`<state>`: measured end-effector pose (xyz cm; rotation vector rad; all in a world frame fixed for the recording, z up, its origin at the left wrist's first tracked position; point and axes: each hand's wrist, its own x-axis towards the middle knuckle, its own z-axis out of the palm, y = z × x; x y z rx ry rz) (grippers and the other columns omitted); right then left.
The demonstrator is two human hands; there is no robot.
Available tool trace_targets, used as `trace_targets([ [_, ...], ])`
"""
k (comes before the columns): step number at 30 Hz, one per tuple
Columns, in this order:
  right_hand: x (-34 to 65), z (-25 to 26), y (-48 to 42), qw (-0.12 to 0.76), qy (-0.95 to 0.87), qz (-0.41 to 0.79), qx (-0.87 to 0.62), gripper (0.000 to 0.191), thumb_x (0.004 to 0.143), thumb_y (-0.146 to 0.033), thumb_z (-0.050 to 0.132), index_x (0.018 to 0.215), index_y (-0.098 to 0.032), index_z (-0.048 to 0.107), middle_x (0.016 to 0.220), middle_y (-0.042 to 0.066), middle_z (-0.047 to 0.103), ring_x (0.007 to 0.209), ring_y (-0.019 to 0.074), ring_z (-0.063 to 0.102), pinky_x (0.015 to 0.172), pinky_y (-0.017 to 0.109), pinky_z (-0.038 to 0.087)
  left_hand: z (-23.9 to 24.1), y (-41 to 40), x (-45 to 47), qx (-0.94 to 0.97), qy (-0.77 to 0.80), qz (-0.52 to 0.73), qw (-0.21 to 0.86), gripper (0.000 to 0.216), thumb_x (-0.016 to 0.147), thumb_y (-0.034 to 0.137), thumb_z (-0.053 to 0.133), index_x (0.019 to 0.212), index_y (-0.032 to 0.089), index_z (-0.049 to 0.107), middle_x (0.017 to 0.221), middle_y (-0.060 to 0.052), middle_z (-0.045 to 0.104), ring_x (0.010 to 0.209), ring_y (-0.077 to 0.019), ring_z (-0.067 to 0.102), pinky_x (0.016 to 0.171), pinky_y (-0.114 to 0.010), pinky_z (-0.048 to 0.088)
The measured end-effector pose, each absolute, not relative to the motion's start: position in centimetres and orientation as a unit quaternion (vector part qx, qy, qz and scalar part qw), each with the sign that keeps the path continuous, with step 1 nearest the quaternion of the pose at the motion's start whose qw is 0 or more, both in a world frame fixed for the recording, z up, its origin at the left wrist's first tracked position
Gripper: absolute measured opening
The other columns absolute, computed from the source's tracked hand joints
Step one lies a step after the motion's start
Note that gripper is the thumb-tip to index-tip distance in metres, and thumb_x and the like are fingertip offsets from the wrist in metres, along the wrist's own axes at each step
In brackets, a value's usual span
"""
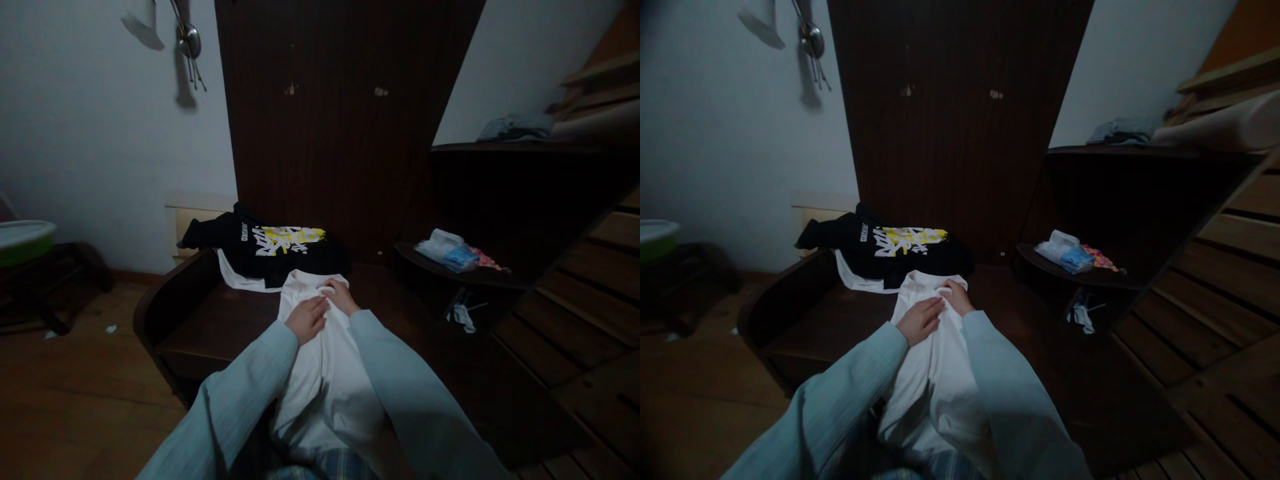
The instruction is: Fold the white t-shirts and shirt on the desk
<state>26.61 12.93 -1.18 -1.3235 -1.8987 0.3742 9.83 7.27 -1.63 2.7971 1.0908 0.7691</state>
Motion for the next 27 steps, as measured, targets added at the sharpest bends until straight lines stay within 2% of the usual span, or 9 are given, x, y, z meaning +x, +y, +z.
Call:
trace_targets([
  [5, 27.1, -0.5, 12.7, 0.374, -0.737, 0.111, -0.551, 0.008, 0.072, -0.018, 0.054, 0.076, -0.018, 0.061, 0.078, 0.002, 0.061, 0.080, 0.0167, 0.056, 0.076, 0.029, 0.042, -2.4, 7.2, 9.9, 0.899, 0.367, 0.235, 0.051, 0.048, 0.083, 0.040, 0.041, 0.124, 0.014, 0.043, 0.131, -0.015, 0.045, 0.122, -0.0258, 0.040, 0.098, -0.043, 0.035],
  [11, 25.6, 0.2, 13.3, 0.291, -0.768, 0.095, -0.562, 0.014, 0.068, -0.009, 0.055, 0.077, -0.018, 0.060, 0.082, 0.002, 0.063, 0.083, 0.0164, 0.056, 0.077, 0.028, 0.041, -0.8, 7.5, 9.6, 0.871, 0.405, 0.279, -0.001, 0.033, 0.083, 0.021, 0.040, 0.112, 0.014, 0.052, 0.118, -0.012, 0.055, 0.110, -0.0222, 0.049, 0.094, -0.038, 0.039],
  [14, 25.0, -0.3, 13.2, 0.315, -0.772, 0.108, -0.542, 0.015, 0.070, -0.007, 0.052, 0.077, -0.018, 0.060, 0.084, 0.002, 0.063, 0.085, 0.0158, 0.056, 0.079, 0.028, 0.041, 0.7, 9.3, 8.5, 0.856, 0.422, 0.297, -0.034, 0.033, 0.080, 0.017, 0.043, 0.112, 0.015, 0.052, 0.116, -0.011, 0.056, 0.110, -0.0225, 0.048, 0.094, -0.038, 0.037],
  [16, 24.9, -0.8, 13.0, 0.338, -0.767, 0.109, -0.533, 0.013, 0.072, -0.008, 0.051, 0.077, -0.018, 0.059, 0.085, 0.003, 0.063, 0.087, 0.0160, 0.056, 0.081, 0.029, 0.040, 1.7, 11.0, 7.5, 0.854, 0.434, 0.285, -0.046, 0.033, 0.079, 0.021, 0.047, 0.111, 0.016, 0.054, 0.110, -0.010, 0.059, 0.107, -0.0235, 0.049, 0.092, -0.039, 0.036],
  [18, 24.9, -1.1, 12.7, 0.347, -0.764, 0.107, -0.533, 0.012, 0.073, -0.009, 0.052, 0.077, -0.018, 0.059, 0.085, 0.003, 0.063, 0.088, 0.0164, 0.055, 0.082, 0.030, 0.040, 2.6, 12.7, 6.5, 0.860, 0.448, 0.239, -0.053, 0.028, 0.078, 0.029, 0.051, 0.102, 0.017, 0.059, 0.099, -0.009, 0.064, 0.098, -0.0245, 0.052, 0.087, -0.039, 0.037],
  [20, 25.0, -1.1, 12.5, 0.342, -0.765, 0.101, -0.537, 0.012, 0.073, -0.009, 0.053, 0.077, -0.018, 0.059, 0.086, 0.003, 0.063, 0.089, 0.0166, 0.055, 0.082, 0.030, 0.039, 3.4, 14.1, 5.7, 0.871, 0.457, 0.174, -0.056, 0.022, 0.078, 0.035, 0.052, 0.083, 0.018, 0.064, 0.084, -0.008, 0.066, 0.087, -0.0235, 0.055, 0.083, -0.038, 0.036],
  [23, 25.0, -0.9, 12.3, 0.332, -0.773, 0.089, -0.533, 0.011, 0.075, -0.010, 0.053, 0.077, -0.019, 0.059, 0.087, 0.003, 0.063, 0.089, 0.0169, 0.055, 0.082, 0.030, 0.039, 4.3, 15.4, 5.2, 0.872, 0.469, 0.121, -0.071, 0.024, 0.078, 0.034, 0.051, 0.064, 0.017, 0.061, 0.071, -0.007, 0.064, 0.076, -0.0208, 0.056, 0.077, -0.035, 0.036],
  [27, 24.9, -0.5, 12.0, 0.326, -0.779, 0.069, -0.532, 0.011, 0.076, -0.011, 0.052, 0.080, -0.019, 0.059, 0.087, 0.004, 0.062, 0.089, 0.0176, 0.054, 0.082, 0.030, 0.038, 4.6, 14.6, 6.5, 0.849, 0.495, 0.145, -0.113, 0.010, 0.075, 0.020, 0.052, 0.072, 0.016, 0.061, 0.079, -0.010, 0.061, 0.084, -0.0245, 0.054, 0.079, -0.038, 0.036],
])
